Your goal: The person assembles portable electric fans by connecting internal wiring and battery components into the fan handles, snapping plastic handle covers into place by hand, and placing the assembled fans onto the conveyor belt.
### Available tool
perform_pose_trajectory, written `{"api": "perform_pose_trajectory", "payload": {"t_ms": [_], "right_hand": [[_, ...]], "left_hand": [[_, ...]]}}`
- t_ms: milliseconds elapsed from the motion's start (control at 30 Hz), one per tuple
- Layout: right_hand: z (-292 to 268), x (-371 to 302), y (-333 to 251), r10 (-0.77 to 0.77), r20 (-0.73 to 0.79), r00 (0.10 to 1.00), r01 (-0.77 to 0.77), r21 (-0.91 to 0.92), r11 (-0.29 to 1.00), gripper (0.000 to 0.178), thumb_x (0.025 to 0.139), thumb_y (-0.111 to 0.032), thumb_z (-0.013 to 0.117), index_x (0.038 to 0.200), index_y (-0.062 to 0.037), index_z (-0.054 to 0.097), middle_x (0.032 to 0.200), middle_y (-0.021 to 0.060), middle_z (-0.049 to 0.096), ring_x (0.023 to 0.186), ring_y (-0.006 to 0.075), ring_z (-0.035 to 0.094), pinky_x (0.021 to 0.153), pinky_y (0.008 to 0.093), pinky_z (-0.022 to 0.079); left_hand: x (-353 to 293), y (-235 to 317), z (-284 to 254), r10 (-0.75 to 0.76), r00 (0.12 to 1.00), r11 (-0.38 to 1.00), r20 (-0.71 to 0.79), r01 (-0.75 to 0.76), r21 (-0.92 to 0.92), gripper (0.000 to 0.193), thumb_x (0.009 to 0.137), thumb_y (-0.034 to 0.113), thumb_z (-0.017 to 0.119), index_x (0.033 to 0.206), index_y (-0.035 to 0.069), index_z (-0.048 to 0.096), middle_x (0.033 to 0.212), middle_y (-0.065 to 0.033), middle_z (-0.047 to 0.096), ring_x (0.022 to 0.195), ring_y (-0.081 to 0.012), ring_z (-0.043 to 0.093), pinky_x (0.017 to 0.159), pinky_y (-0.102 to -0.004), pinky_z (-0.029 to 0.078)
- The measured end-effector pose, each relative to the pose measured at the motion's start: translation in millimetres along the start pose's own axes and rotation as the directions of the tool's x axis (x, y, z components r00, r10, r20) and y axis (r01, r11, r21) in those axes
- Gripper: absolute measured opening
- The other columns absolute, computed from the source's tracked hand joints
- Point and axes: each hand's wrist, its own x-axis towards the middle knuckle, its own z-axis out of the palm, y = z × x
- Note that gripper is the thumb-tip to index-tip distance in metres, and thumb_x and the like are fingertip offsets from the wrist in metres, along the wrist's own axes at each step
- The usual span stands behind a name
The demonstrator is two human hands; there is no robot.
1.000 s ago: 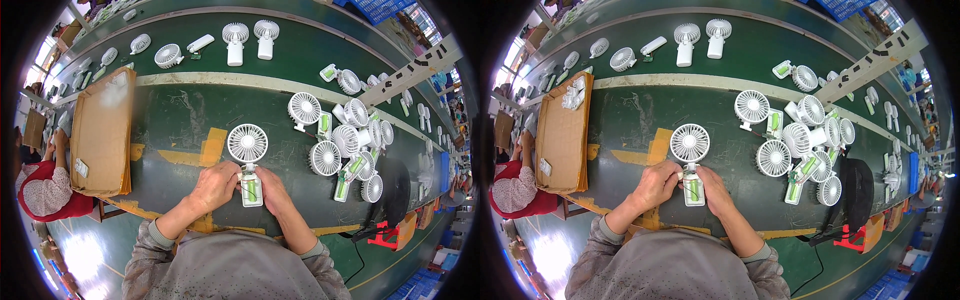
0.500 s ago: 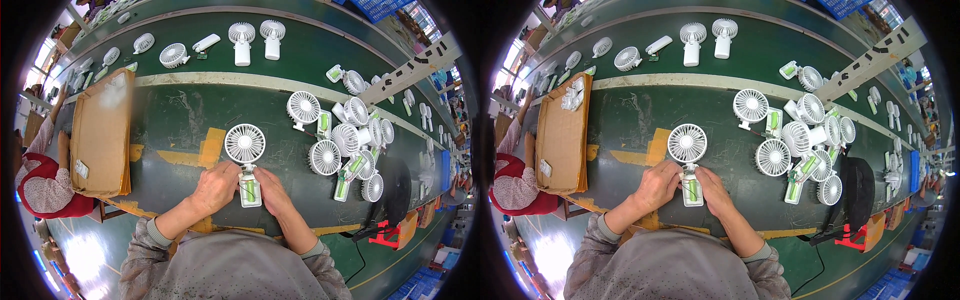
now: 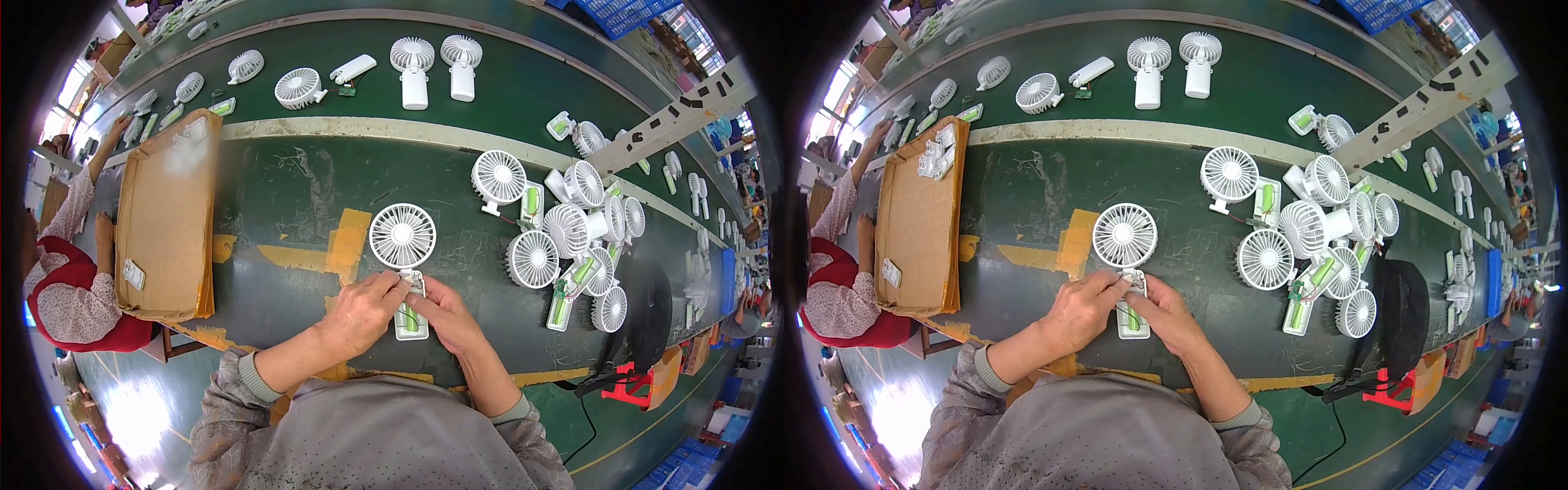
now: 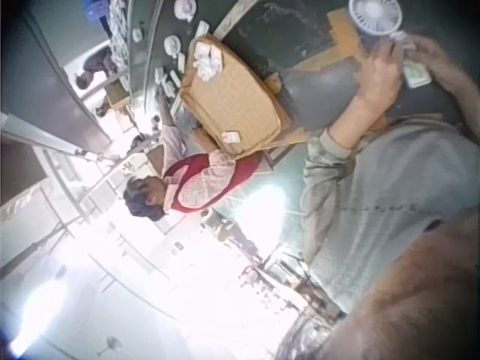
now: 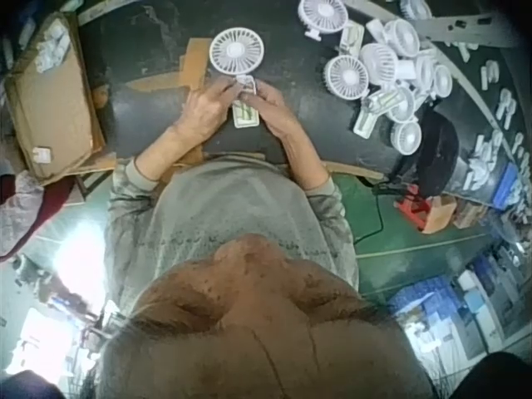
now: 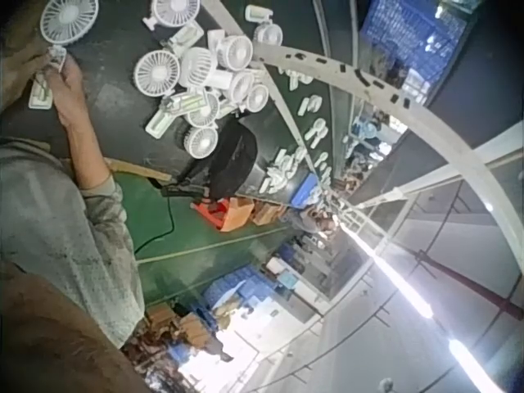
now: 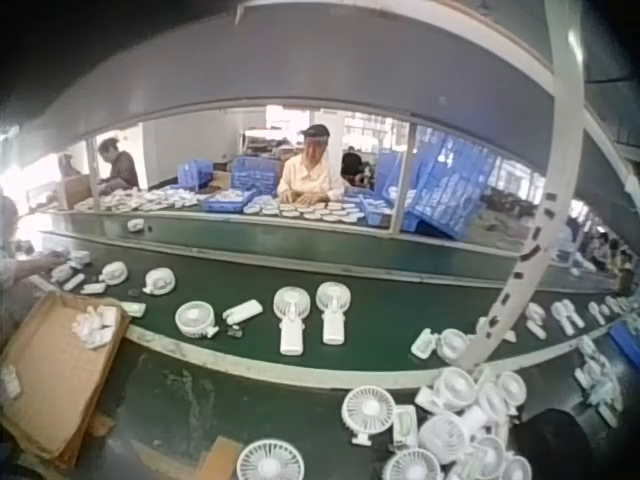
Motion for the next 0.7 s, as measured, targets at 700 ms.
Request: {"api": "perform_pose_trajectory", "payload": {"t_ms": [700], "right_hand": [[0.6,4.0,6.9,-0.017,-0.036,0.999,0.017,-0.021,1.000,0.027,0.090,-0.004,0.048,0.117,0.0009,0.048,0.104,0.0039,0.058,0.092,0.0085,0.054,0.079,0.0220,0.045]], "left_hand": [[14.6,-2.0,-4.5,-0.058,0.987,0.997,0.151,0.064,-0.036,0.025,0.070,-0.001,0.056,0.095,-0.003,0.054,0.085,-0.0147,0.053,0.076,-0.0318,0.058,0.062,-0.0395,0.050]]}}
